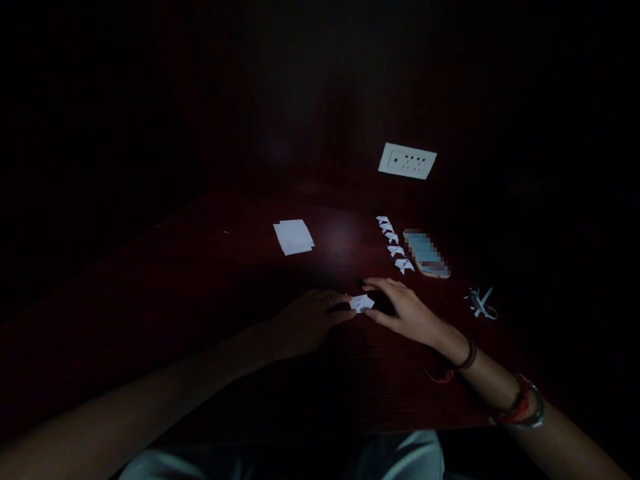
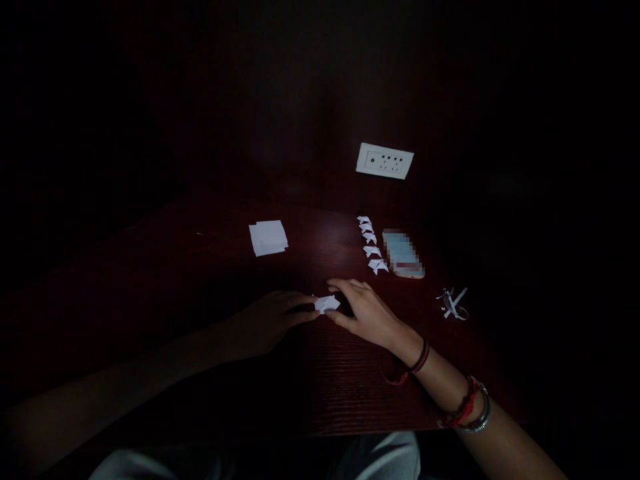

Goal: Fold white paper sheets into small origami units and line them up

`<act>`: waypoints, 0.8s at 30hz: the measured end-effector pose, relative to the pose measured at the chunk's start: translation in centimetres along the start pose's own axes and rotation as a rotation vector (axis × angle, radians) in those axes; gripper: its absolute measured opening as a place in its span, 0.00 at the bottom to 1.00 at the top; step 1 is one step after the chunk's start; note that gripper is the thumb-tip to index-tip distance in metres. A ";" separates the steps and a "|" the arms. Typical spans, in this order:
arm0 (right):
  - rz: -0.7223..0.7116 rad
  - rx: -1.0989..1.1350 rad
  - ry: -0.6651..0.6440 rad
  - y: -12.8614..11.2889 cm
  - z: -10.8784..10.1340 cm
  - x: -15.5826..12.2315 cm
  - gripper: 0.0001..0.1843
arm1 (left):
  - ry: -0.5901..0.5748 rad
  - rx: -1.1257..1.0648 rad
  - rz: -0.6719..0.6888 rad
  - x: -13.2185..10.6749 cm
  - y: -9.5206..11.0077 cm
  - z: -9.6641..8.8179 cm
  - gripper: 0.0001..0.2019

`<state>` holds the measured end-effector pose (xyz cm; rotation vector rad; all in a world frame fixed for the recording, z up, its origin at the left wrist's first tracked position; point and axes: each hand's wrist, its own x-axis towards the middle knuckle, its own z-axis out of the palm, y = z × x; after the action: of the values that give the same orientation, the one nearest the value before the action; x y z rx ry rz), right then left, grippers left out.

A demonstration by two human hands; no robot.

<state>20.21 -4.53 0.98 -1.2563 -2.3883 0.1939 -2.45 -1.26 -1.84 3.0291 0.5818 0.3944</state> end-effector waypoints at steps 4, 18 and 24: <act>-0.039 0.071 -0.109 0.7 0.1 1.1 0.33 | 0.033 -0.074 0.019 -0.1 0.0 0.0 0.26; 0.305 -0.069 -0.141 -0.6 -2.1 3.5 0.31 | 0.364 -0.127 -0.448 0.4 -4.3 -0.2 0.11; 0.474 -0.385 -0.223 -3.9 0.9 4.9 0.33 | 0.382 -0.056 -0.511 0.1 -4.9 0.1 0.08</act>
<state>14.42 -2.78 2.89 -2.0730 -2.3369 0.0108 -4.13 3.30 -2.33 2.6168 1.2931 0.9332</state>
